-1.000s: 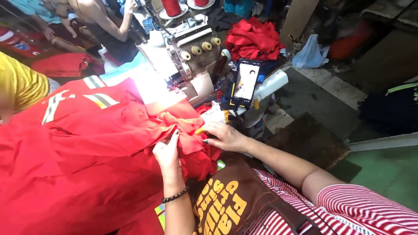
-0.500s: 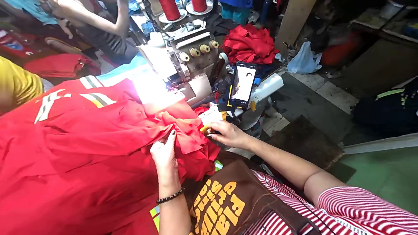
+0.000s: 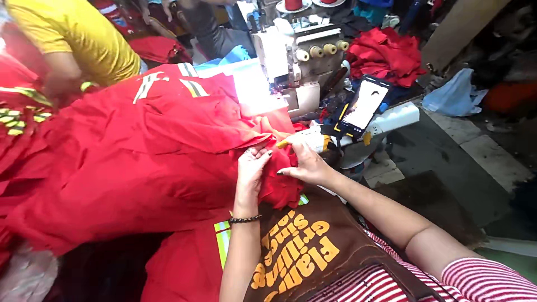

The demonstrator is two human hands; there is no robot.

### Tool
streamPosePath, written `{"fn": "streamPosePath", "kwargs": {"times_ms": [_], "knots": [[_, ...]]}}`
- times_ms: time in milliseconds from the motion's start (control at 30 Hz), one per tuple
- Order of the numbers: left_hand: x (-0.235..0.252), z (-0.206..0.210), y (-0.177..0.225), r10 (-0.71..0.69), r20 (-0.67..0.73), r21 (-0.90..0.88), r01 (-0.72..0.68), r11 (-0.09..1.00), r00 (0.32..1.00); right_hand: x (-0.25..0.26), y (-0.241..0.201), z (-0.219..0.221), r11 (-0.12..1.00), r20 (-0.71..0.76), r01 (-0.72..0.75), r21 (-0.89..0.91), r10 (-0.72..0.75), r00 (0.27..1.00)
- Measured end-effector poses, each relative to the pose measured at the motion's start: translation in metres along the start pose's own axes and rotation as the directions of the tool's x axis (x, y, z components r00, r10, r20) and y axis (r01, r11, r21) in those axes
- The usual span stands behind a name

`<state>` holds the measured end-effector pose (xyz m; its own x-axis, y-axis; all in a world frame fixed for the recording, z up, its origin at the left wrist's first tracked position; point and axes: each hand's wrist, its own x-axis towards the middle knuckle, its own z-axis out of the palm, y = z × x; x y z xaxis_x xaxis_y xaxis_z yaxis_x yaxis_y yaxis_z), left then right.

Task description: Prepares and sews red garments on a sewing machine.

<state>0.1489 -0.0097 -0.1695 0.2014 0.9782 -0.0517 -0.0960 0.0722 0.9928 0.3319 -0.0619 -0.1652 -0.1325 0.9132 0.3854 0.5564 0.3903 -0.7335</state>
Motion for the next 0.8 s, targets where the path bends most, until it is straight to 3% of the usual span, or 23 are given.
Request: {"fn": "streamPosePath", "kwargs": {"times_ms": [100, 233, 367, 433, 533, 600, 700, 800], "knots": [[-0.007, 0.005, -0.002, 0.052, -0.050, 0.114, -0.046, 0.992, 0.997, 0.006, 0.010, 0.011, 0.996, -0.030, 0.017, 0.088, -0.014, 0.999], [-0.020, 0.009, -0.002, 0.080, -0.091, 0.130, -0.068, 0.989, 0.993, 0.003, 0.018, 0.004, 0.964, 0.000, -0.037, 0.264, 0.039, 0.999], [-0.036, 0.011, 0.001, 0.066, -0.099, 0.008, -0.065, 0.998, 0.993, -0.005, 0.016, -0.008, 0.875, 0.031, -0.080, 0.478, 0.074, 0.997], [-0.052, 0.008, 0.003, 0.065, -0.172, -0.085, -0.080, 0.993, 0.983, -0.006, -0.002, -0.014, 0.832, 0.039, -0.078, 0.550, 0.068, 0.997], [-0.072, -0.013, 0.000, 0.059, -0.307, -0.183, -0.120, 0.976, 0.950, -0.004, -0.035, -0.011, 0.800, 0.125, 0.011, 0.600, -0.107, 0.986], [-0.084, -0.037, -0.004, 0.017, -0.382, -0.261, -0.125, 0.957, 0.924, -0.001, -0.058, 0.000, 0.801, 0.256, 0.083, 0.593, -0.285, 0.924], [-0.119, -0.069, -0.022, -0.092, -0.478, -0.475, -0.170, 0.863, 0.873, 0.004, -0.088, 0.031, 0.806, 0.412, 0.265, 0.529, -0.517, 0.751], [-0.144, -0.099, -0.036, 0.072, -0.395, -0.489, -0.276, 0.828, 0.916, 0.008, -0.103, 0.064, 0.783, 0.538, 0.358, 0.509, -0.614, 0.578]]}}
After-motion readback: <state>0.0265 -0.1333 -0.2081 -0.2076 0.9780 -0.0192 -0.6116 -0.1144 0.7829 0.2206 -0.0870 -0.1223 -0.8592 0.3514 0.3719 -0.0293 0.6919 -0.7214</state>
